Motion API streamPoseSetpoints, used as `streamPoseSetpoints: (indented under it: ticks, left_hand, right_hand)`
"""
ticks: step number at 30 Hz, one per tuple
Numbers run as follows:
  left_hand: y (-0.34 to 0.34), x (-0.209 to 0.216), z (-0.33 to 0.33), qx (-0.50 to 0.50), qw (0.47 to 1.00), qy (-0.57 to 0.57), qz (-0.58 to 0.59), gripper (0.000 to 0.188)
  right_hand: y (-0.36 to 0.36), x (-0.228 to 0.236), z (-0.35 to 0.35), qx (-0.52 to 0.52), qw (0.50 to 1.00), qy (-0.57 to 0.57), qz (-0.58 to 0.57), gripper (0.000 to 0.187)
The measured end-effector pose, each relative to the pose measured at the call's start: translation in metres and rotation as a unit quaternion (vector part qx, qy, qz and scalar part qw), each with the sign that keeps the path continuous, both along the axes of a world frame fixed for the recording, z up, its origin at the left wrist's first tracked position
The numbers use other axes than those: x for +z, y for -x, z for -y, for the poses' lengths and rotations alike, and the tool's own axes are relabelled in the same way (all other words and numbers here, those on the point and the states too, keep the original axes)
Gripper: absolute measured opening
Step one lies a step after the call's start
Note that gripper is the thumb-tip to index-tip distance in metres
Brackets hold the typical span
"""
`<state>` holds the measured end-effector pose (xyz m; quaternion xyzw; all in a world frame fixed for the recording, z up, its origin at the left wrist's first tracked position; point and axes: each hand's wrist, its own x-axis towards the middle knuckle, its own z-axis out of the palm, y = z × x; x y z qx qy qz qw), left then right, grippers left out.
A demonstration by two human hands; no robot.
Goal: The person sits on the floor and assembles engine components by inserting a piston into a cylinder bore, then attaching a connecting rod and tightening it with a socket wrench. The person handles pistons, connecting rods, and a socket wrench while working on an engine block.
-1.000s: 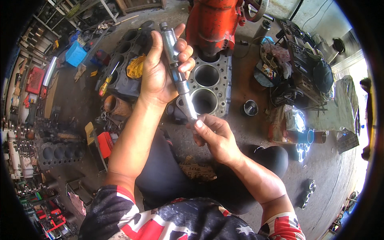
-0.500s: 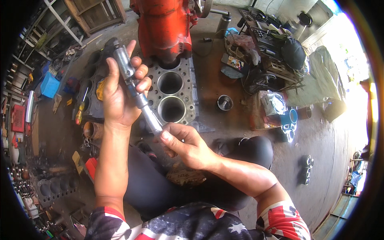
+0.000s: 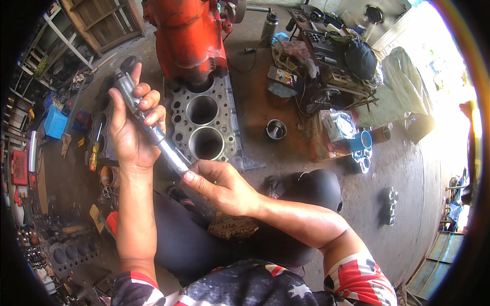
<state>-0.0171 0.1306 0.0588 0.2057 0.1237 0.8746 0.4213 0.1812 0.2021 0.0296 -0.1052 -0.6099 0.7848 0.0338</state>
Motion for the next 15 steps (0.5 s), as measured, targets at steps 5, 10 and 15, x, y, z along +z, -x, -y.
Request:
streamPoseSetpoints:
  ticks: [5,10,15]
  left_hand:
    - [0.0,0.002,0.0,0.022,0.999,0.021,-0.021,0.066]
    - [-0.01,0.004,0.0,0.076,0.979,0.11,-0.154,0.07]
    - [-0.029,0.002,-0.008,0.095,0.941,0.195,-0.261,0.076]
  right_hand:
    - [0.007,0.006,0.001,-0.121,0.989,-0.066,-0.051,0.027]
    - [0.003,0.021,-0.028,-0.147,0.987,0.062,-0.008,0.026]
    - [-0.003,0.032,-0.036,-0.128,0.992,0.014,0.0,0.024]
